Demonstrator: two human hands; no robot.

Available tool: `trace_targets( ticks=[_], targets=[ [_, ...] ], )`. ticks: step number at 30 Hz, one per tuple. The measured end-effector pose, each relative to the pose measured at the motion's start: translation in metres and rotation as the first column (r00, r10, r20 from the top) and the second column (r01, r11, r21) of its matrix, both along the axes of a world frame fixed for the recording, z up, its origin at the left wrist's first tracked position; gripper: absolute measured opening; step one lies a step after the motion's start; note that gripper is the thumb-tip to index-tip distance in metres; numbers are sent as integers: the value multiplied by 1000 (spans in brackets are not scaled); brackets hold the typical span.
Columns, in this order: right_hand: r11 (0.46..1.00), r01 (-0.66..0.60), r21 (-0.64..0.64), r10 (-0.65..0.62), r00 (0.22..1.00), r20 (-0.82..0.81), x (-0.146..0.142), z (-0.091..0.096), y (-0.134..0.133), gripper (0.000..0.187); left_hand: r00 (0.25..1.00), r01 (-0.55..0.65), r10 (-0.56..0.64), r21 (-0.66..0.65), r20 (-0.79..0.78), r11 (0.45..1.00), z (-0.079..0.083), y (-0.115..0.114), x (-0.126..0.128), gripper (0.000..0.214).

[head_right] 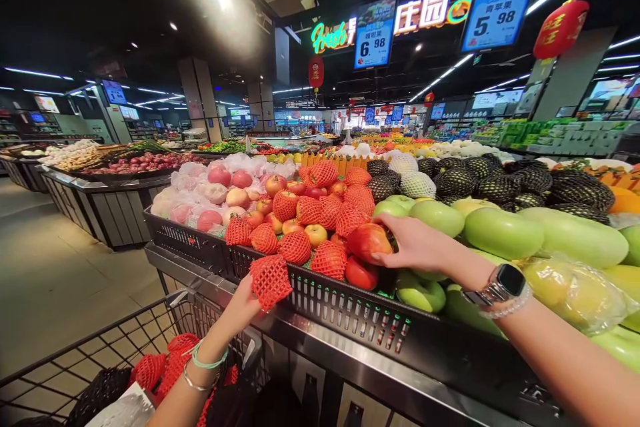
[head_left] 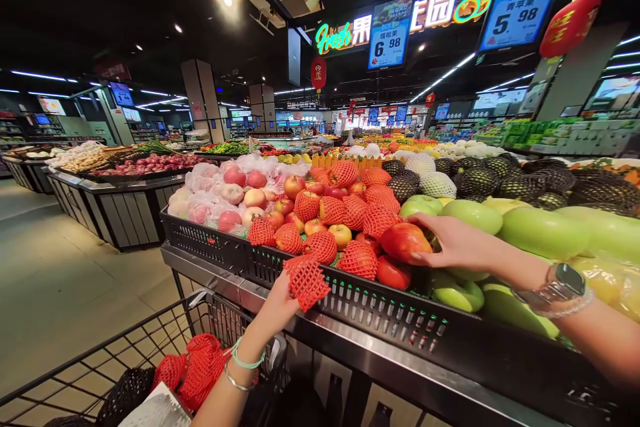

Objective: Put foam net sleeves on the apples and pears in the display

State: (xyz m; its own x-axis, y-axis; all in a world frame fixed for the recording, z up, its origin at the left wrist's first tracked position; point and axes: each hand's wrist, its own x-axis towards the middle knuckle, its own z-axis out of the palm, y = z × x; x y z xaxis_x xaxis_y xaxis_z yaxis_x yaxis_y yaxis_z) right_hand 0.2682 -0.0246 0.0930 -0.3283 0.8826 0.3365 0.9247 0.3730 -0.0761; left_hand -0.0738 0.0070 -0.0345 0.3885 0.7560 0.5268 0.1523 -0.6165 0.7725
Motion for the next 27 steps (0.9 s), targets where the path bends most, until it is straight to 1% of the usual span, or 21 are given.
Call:
trace_targets(
  ticks=[3, 5, 8, 10, 11, 12, 13, 14, 16, 17, 18, 19, 20, 21, 22, 25, 27],
  targets=[
    [1000, 0, -26, -1, 998, -57, -4, -2, -4, 73, 1000, -1, 1, 7, 2, 1000, -1, 0, 1, 48],
    [1000, 4, -8, -5, 994, -110, -2, -6, -7, 74, 1000, 1, -1, 10, 8, 1000, -1, 0, 0, 46],
    [997, 27, 68, -9, 967, -254, 5, -17, -17, 70, 1000, -3, 3, 21, 20, 1000, -2, 1, -2, 41],
    [987, 65, 144, -4, 924, -383, 10, -27, -25, 66, 999, -21, 19, 38, 38, 999, -3, 1, -2, 42],
    [979, 88, 181, 5, 888, -460, 10, -32, -29, 63, 998, -29, 26, 48, 48, 998, -3, 0, -1, 43],
    [971, 115, 210, 19, 835, -549, 10, -38, -32, 61, 998, -34, 31, 63, 58, 997, -4, -1, 0, 44],
    [960, 150, 236, 41, 758, -651, 7, -45, -35, 58, 998, -35, 30, 78, 63, 996, -4, -2, 3, 43],
    [951, 185, 249, 70, 654, -753, 2, -53, -37, 56, 997, -32, 26, 94, 67, 995, -5, -4, 6, 43],
    [943, 231, 240, 133, 400, -907, -13, -67, -38, 56, 999, -10, 3, 131, 54, 991, -7, -9, 13, 47],
    [950, 225, 216, 149, 282, -948, -24, -74, -39, 57, 999, 12, -17, 156, 34, 988, -9, -12, 16, 53],
    [964, 194, 184, 147, 191, -971, -36, -81, -39, 59, 999, 38, -40, 187, 5, 982, -9, -16, 19, 59],
    [979, 137, 150, 132, 130, -983, -49, -87, -40, 60, 998, 65, -60, 228, -30, 972, -10, -20, 21, 66],
    [991, 67, 117, 110, 101, -989, -62, -91, -42, 60, 995, 90, -73, 278, -70, 956, -9, -24, 22, 71],
    [995, 2, 95, 95, 94, -991, -75, -95, -43, 59, 991, 109, -76, 330, -111, 938, -8, -28, 22, 76],
    [995, -51, 83, 88, 106, -991, -86, -98, -45, 58, 988, 116, -67, 383, -138, 916, -7, -32, 22, 80],
    [983, -162, 85, 117, 199, -973, -110, -102, -53, 55, 980, 129, -31, 504, -198, 854, 2, -44, 19, 84],
    [963, -253, 90, 160, 270, -949, -118, -103, -57, 54, 970, 138, -9, 520, -243, 843, 8, -50, 19, 79]
  ],
)
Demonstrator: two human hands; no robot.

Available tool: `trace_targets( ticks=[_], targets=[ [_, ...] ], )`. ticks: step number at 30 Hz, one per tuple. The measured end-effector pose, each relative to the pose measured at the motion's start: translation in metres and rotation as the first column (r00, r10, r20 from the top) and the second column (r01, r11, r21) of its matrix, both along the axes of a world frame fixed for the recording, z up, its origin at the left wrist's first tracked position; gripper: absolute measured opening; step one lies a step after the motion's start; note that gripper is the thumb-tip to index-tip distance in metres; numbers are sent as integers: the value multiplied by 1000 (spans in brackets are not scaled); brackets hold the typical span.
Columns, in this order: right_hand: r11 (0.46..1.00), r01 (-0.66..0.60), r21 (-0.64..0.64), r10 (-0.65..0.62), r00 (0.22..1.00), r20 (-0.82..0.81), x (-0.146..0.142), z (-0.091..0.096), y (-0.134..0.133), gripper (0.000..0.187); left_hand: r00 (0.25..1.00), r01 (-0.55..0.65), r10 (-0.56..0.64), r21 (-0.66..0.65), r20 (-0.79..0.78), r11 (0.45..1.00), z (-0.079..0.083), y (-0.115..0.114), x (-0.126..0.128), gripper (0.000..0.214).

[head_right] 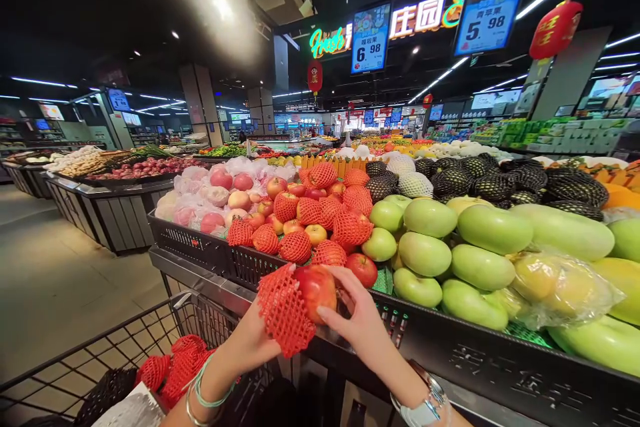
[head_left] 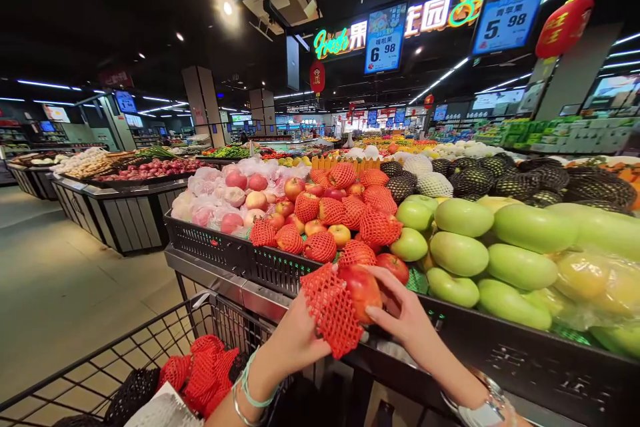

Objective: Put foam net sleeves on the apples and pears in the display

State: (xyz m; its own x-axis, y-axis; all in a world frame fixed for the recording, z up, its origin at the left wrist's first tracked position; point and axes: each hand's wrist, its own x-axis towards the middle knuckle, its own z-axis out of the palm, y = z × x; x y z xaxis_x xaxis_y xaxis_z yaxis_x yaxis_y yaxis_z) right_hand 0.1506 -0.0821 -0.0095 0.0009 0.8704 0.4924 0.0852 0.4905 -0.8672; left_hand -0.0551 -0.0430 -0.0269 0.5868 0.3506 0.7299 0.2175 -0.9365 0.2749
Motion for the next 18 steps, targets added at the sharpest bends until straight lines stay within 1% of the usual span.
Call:
trace_targets(
  ticks=[2, 4, 5, 7, 9, 11, 14, 15, 16, 17, 18],
  targets=[
    [993, -120, 7, 119, 991, 64, -3, 0, -4, 52, 999, -28, 27, -50, -33, 998, 4, -5, 3, 71],
    [975, -223, -14, 223, 973, 66, -4, 0, -8, 52, 998, -58, 56, -146, -18, 988, 5, -8, 8, 66],
    [967, -251, -35, 252, 967, 44, -4, 0, -9, 52, 998, -69, 70, -193, -1, 979, 5, -10, 11, 62],
    [963, -255, -83, 255, 967, -18, -6, -4, -9, 54, 994, -99, 108, -257, 22, 961, 4, -13, 17, 53],
    [968, -217, -123, 211, 975, -64, -10, -10, -9, 54, 987, -149, 160, -282, 18, 948, 3, -17, 20, 45],
    [974, -180, -135, 170, 982, -85, -16, -19, -9, 52, 978, -199, 210, -272, 12, 941, 2, -22, 21, 46],
    [985, -132, -112, 129, 991, -38, -24, -32, -11, 47, 966, -241, 256, -259, 25, 935, 1, -23, 21, 48],
    [994, -87, -66, 89, 996, 18, -24, -35, -11, 44, 964, -242, 262, -264, 43, 934, 0, -21, 22, 49],
    [1000, -6, 14, 4, 995, 98, -24, -35, -10, 42, 963, -235, 263, -275, 67, 932, -2, -18, 23, 51],
    [985, 109, 135, -134, 972, 191, -21, -34, -8, 40, 959, -227, 266, -293, 101, 929, -5, -13, 24, 53],
    [929, 235, 286, -314, 910, 271, -18, -31, -4, 38, 950, -221, 277, -319, 144, 922, -8, -6, 26, 55]
  ],
)
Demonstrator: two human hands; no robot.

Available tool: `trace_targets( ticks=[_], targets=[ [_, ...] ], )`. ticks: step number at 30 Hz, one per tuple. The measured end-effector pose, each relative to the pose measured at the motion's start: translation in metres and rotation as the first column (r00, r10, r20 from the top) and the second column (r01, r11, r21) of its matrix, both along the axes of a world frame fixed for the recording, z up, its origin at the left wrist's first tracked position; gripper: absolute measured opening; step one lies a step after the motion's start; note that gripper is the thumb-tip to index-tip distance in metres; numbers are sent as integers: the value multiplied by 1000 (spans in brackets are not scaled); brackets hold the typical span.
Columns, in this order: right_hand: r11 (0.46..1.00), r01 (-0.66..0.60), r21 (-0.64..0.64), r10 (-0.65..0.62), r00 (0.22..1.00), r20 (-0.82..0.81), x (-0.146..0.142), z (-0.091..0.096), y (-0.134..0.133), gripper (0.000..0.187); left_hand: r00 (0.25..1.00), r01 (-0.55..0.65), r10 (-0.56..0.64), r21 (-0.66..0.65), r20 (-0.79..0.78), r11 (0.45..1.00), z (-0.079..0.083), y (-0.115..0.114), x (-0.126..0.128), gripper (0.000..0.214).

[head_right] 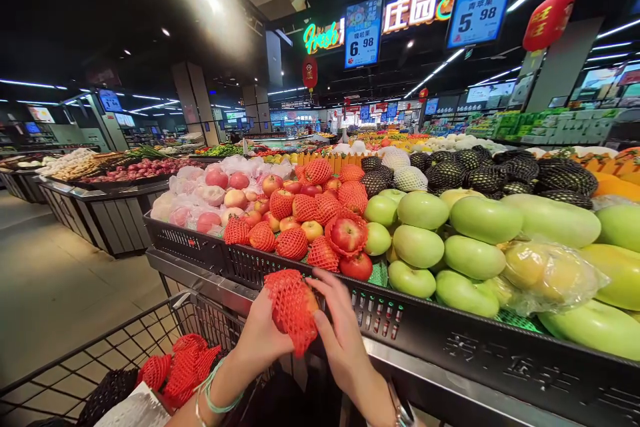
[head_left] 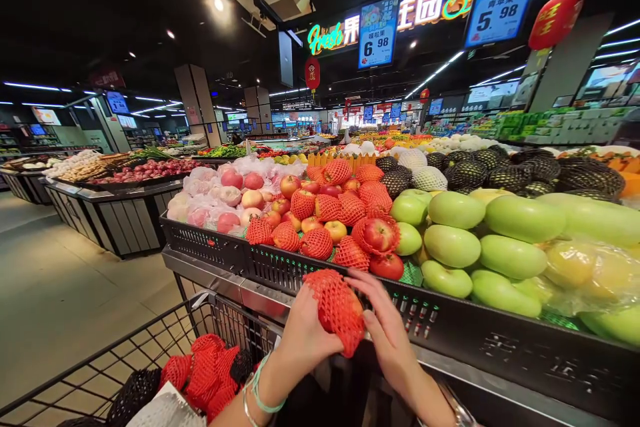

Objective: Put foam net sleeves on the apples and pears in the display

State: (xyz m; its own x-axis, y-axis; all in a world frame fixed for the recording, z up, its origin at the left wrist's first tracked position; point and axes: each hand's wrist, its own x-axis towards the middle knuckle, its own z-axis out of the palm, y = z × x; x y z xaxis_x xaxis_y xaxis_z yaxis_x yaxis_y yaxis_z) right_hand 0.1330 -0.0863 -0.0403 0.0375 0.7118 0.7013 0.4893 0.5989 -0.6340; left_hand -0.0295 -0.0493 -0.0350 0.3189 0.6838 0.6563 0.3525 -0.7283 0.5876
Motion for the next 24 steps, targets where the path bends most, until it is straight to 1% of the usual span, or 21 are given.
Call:
trace_targets(
  ticks=[1, 2, 3, 4, 5, 7, 9, 11, 13, 16, 18, 19, 21, 22, 23, 24],
  targets=[
    [978, 161, 134, -177, 978, 112, 5, 5, 6, 37, 998, -16, 17, -25, 56, 1000, -4, 7, 2, 56],
    [925, 290, 246, -342, 917, 205, 11, 12, 13, 38, 993, -31, 37, -59, 111, 998, -8, 15, 4, 57],
    [871, 375, 317, -464, 839, 284, 17, 19, 22, 39, 985, -43, 58, -98, 160, 994, -13, 23, 6, 58],
    [838, 420, 347, -533, 767, 357, 24, 26, 31, 42, 977, -51, 77, -134, 199, 990, -17, 30, 7, 59],
    [827, 439, 351, -558, 711, 427, 30, 32, 41, 44, 970, -55, 91, -159, 226, 986, -20, 35, 8, 61],
    [835, 437, 335, -550, 640, 536, 39, 40, 58, 46, 964, -61, 102, -169, 245, 984, -25, 41, 7, 65],
    [841, 424, 336, -540, 604, 587, 44, 42, 71, 46, 964, -66, 101, -147, 245, 987, -26, 40, 6, 66],
    [837, 416, 354, -545, 583, 603, 45, 40, 77, 47, 965, -53, 85, -134, 246, 990, -25, 37, 4, 66],
    [836, 407, 368, -548, 571, 612, 44, 37, 81, 48, 966, -29, 65, -146, 248, 989, -23, 34, 3, 67],
    [850, 386, 359, -525, 557, 643, 42, 36, 82, 48, 968, 0, 42, -166, 249, 986, -24, 33, 4, 64],
    [855, 379, 353, -516, 571, 638, 42, 39, 80, 49, 970, -4, 44, -163, 240, 987, -25, 34, 5, 63],
    [852, 380, 360, -523, 590, 615, 42, 41, 77, 50, 971, -12, 50, -159, 233, 987, -26, 34, 5, 63],
    [839, 361, 406, -538, 660, 524, 41, 41, 68, 48, 973, -20, 53, -147, 225, 989, -25, 34, 5, 63],
    [841, 325, 433, -518, 714, 471, 40, 39, 61, 46, 973, -17, 49, -142, 227, 990, -24, 33, 5, 63],
    [850, 276, 448, -472, 777, 418, 37, 34, 54, 42, 972, -12, 44, -139, 232, 990, -23, 32, 5, 63],
    [873, 224, 433, -398, 841, 367, 33, 28, 46, 37, 969, -9, 42, -136, 242, 991, -21, 31, 5, 63]
  ],
)
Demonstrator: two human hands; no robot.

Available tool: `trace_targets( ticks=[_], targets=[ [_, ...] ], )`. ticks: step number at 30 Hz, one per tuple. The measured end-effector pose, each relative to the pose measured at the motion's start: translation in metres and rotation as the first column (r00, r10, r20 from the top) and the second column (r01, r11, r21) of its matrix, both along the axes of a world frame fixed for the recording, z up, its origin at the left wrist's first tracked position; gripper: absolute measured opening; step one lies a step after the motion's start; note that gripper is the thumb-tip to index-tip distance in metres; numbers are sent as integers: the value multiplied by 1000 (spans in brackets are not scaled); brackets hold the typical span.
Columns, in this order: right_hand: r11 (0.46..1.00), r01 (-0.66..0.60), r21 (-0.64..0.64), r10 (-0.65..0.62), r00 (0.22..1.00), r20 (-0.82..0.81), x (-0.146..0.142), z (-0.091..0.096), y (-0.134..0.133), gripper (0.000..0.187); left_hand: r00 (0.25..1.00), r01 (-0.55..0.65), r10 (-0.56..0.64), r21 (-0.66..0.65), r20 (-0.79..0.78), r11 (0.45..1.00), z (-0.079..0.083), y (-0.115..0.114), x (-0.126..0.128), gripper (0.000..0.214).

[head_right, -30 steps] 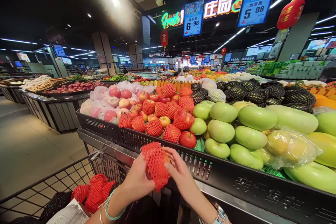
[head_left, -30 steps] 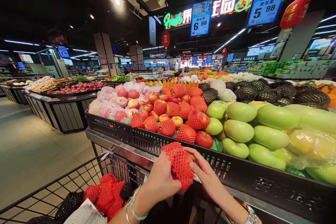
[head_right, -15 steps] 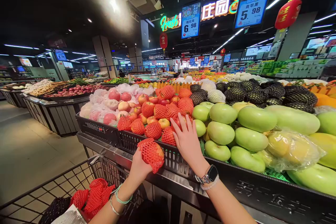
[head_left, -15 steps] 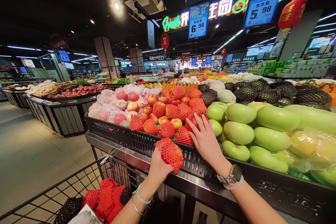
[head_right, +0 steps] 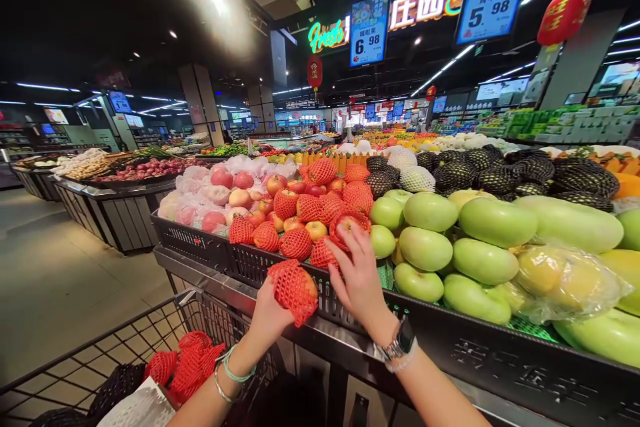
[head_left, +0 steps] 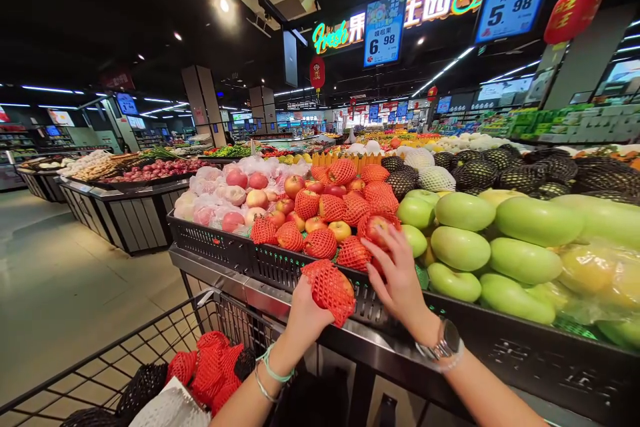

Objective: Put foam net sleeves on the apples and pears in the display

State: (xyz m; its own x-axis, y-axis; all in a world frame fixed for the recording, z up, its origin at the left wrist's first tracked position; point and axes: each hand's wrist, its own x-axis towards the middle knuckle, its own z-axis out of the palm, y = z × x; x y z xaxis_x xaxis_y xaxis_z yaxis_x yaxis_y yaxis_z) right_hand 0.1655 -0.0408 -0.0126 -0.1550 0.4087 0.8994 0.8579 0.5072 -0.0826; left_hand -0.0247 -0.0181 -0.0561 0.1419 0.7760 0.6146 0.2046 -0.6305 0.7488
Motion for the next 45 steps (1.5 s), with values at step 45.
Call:
trace_targets(
  ticks=[45],
  targets=[
    [690, -661, 294, -18, -422, -907, -67, -59, -38, 59, 919, 247, -68, 433, -388, 867, -3, -30, 0, 51]
  ],
)
